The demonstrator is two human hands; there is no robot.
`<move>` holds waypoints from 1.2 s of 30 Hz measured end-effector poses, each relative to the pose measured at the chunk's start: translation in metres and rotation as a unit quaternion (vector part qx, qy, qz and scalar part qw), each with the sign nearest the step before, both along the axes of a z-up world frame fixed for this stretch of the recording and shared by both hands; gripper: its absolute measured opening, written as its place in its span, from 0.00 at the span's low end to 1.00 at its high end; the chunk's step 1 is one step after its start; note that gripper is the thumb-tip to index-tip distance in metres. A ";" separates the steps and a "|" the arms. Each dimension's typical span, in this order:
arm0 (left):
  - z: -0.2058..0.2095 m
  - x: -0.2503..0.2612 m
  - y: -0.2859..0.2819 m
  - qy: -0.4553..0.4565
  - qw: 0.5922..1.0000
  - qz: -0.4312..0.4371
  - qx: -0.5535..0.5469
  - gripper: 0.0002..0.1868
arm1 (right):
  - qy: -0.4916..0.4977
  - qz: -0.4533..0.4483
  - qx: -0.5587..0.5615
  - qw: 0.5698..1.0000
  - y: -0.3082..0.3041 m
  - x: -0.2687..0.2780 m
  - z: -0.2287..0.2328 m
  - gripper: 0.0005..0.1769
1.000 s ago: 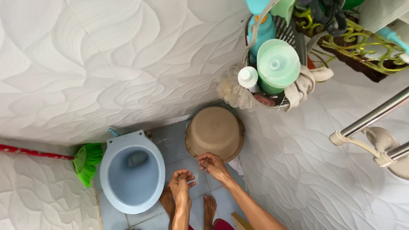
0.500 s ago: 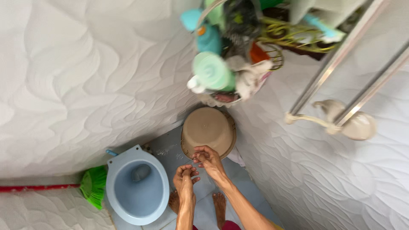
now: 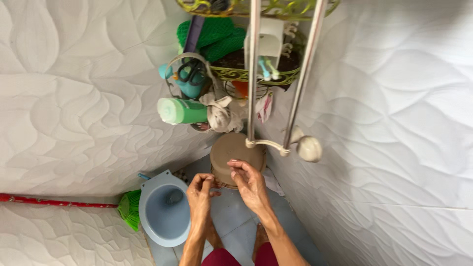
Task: The person washes their hands and a dipper with water in a basin, arranges items on a wall-mounted rack, and scrubs the bathroom floor around the toilet using a brush.
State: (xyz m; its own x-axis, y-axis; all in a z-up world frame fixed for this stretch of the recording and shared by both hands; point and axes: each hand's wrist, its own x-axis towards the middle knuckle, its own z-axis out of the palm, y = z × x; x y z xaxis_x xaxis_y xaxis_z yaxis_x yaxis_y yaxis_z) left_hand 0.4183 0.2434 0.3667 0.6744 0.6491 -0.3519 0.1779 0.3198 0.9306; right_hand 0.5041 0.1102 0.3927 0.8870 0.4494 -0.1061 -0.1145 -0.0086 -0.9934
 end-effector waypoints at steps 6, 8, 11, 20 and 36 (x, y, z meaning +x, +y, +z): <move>0.045 0.003 -0.029 0.024 0.997 -0.016 0.077 0.07 | -0.022 0.055 -0.023 0.998 -0.029 0.016 0.083 0.16; 0.067 0.007 -0.028 -0.012 0.996 -0.007 0.093 0.07 | -0.050 0.081 -0.037 0.995 -0.023 0.021 0.112 0.16; 0.107 0.018 -0.013 -0.049 0.989 0.013 0.137 0.09 | -0.138 0.100 -0.099 0.980 -0.008 0.031 0.149 0.14; 0.204 0.099 0.111 -0.131 0.932 0.006 0.339 0.07 | -0.380 0.033 -0.171 0.909 0.085 0.086 0.187 0.12; 0.233 0.228 0.193 -0.069 0.841 -0.228 0.485 0.20 | -0.311 -0.191 -0.339 0.867 0.164 0.137 0.212 0.22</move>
State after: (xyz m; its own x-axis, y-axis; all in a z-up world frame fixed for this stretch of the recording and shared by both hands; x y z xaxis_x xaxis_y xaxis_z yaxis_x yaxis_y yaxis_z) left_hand 0.6463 0.4359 0.6000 0.9222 0.2478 0.2970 -0.0558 -0.6745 0.7361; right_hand 0.6407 0.2741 0.6043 0.9381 0.1307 0.3208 0.3175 -0.6948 -0.6453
